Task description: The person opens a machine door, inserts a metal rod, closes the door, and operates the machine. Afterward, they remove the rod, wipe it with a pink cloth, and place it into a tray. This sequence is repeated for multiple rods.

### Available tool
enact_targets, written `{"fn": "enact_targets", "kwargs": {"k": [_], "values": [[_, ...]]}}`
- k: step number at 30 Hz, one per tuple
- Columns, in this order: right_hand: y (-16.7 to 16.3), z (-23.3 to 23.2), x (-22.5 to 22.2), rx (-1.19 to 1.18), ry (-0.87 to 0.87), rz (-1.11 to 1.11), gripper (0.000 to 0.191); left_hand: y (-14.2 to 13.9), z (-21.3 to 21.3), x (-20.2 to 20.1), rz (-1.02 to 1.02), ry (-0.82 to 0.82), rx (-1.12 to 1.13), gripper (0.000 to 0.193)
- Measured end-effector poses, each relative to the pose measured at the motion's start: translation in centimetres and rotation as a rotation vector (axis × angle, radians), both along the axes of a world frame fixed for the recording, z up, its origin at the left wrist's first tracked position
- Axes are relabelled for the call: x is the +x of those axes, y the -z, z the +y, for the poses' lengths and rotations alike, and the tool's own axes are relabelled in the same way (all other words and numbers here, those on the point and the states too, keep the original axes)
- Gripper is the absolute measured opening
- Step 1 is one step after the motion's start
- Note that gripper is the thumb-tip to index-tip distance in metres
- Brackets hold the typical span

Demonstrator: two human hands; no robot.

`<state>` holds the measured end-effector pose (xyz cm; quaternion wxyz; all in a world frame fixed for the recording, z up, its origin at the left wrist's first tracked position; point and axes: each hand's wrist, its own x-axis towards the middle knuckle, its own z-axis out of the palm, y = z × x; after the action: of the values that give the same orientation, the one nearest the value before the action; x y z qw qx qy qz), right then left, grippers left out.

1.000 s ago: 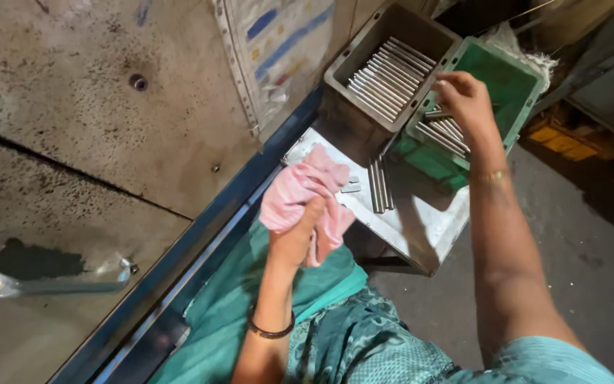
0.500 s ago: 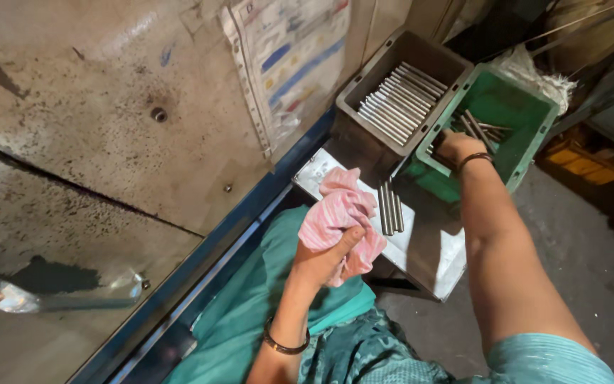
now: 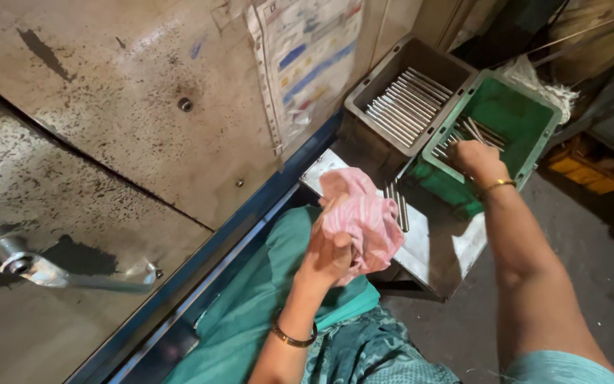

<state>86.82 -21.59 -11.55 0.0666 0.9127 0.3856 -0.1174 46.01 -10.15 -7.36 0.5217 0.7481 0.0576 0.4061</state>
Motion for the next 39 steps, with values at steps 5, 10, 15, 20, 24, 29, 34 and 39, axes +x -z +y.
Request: {"fn": "enact_targets", "kwargs": {"k": [5,10,15,20,24,29,34,39], "values": [[-3.4,-4.3,-1.7,0.597,0.156,0.134,0.025,0.4,0.2,1.4,0.162,-0.194,0.319,0.041],[-7.6,-7.5,-8.7,1.382,0.145,0.451,0.018,-1.6,0.8,1.9,0.044,-0.164,-0.380,0.028],[-8.4,-5.8,-18.0,1.925,-0.023,1.121,0.020,-0.8,1.4,2.1,-0.046,-0.305,-0.512,0.030],[-4.1,0.6,-27.7,1.671,0.019,1.382,0.022,0.8,0.6,0.9,-0.080,-0.235,-0.592,0.057],[-1.4,2.3,-31.3,1.492,0.054,1.747,0.015,-1.1,-1.2,-3.1,-0.659,0.203,-1.105,0.089],[-0.2,1.7,-32.5,1.442,-0.328,1.443,0.029,-4.2,-2.5,-5.3,-0.409,-0.050,-0.582,0.058],[-0.6,2.1,-34.5,1.443,-0.499,1.166,0.074,-4.4,-3.3,-5.0,-0.453,-0.221,-0.550,0.042],[-0.1,0.9,-36.4,1.294,-0.639,1.110,0.071,-4.5,-3.8,-6.6,-0.443,-0.425,-0.567,0.047]]}}
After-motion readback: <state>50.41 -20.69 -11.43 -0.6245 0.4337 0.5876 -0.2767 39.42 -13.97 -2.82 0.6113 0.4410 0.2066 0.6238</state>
